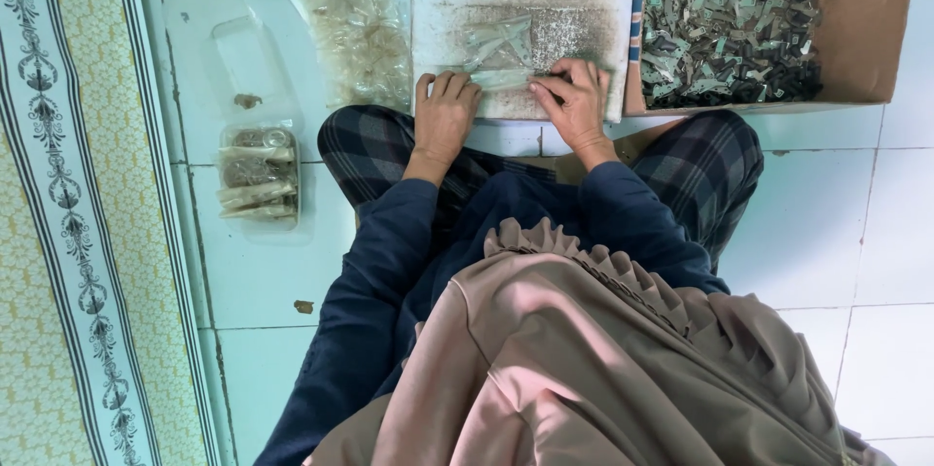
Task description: Sorting small metal components from a cardboard box and placing them into small plastic bags.
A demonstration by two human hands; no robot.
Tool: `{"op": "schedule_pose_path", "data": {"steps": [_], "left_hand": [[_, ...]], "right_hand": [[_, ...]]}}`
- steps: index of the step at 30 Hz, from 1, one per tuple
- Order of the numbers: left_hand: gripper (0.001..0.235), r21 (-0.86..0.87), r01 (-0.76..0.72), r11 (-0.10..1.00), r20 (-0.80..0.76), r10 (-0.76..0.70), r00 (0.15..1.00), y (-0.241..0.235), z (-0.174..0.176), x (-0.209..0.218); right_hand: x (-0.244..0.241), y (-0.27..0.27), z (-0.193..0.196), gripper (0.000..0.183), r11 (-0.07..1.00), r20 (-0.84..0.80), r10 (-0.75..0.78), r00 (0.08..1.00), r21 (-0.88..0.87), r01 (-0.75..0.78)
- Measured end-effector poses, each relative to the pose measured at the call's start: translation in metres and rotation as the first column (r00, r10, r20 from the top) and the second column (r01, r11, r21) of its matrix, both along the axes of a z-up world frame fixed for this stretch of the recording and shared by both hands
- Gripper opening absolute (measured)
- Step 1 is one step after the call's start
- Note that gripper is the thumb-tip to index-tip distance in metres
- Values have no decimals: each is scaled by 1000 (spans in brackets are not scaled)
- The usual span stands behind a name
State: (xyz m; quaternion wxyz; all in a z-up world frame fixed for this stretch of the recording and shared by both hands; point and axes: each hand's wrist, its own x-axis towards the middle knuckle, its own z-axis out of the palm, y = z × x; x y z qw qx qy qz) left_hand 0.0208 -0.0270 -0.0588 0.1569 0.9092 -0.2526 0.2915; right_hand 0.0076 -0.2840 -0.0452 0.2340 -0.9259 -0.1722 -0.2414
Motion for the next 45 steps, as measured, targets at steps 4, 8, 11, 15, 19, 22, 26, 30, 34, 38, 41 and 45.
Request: {"op": "schedule_pose_path", "data": {"steps": [4, 8, 11, 15, 19, 22, 26, 30, 34, 38, 41, 45], "left_hand": [[18, -9, -62, 998, -72, 61, 996, 3, -1, 3], [25, -26, -120, 992, -216, 111, 970, 5, 10, 8], [29, -25, -156, 987, -277, 143, 950, 9, 14, 14], [33, -6, -207, 978, -330, 193, 924, 6, 10, 19], [28, -8, -167, 986, -289, 157, 944, 1, 9, 20], [19, -9, -17, 1000, -248, 14, 969, -3, 0, 16], [14, 21, 100, 995, -164, -95, 982, 6, 3, 10], [23, -13, 119, 993, -184, -119, 976, 12, 13, 7], [29, -101, 160, 982, -305, -184, 934, 13, 5, 12], [14, -247, 133, 960, -252, -197, 947, 10, 6, 19], [13, -310, 90, 947, -318, -192, 928, 11, 19, 23], [13, -359, 33, 933, -405, -188, 895, 11, 22, 28]], "right_hand": [[1, 4, -1, 16, 994, -120, -78, 990, 62, 86], [5, 9, 2, 19, 984, -222, -150, 963, 57, 167], [8, 10, 0, 22, 980, -286, -178, 942, 34, 195], [5, 15, 7, 21, 981, -298, -174, 939, 28, 191], [0, 23, 25, 10, 994, -216, -112, 970, -12, 112], [-1, 20, 23, 5, 997, -151, -75, 986, -42, 69], [-1, 20, 34, 20, 997, -136, -10, 991, -80, 0], [3, 16, 29, 27, 999, -191, 15, 981, -44, -24], [6, 17, 28, 25, 996, -252, -34, 967, -89, 12], [17, 13, 14, 26, 997, -285, -57, 957, -66, 40], [29, 8, 3, 39, 993, -388, -102, 916, -92, 72], [35, 13, 14, 40, 991, -509, -131, 851, -86, 101]]}}
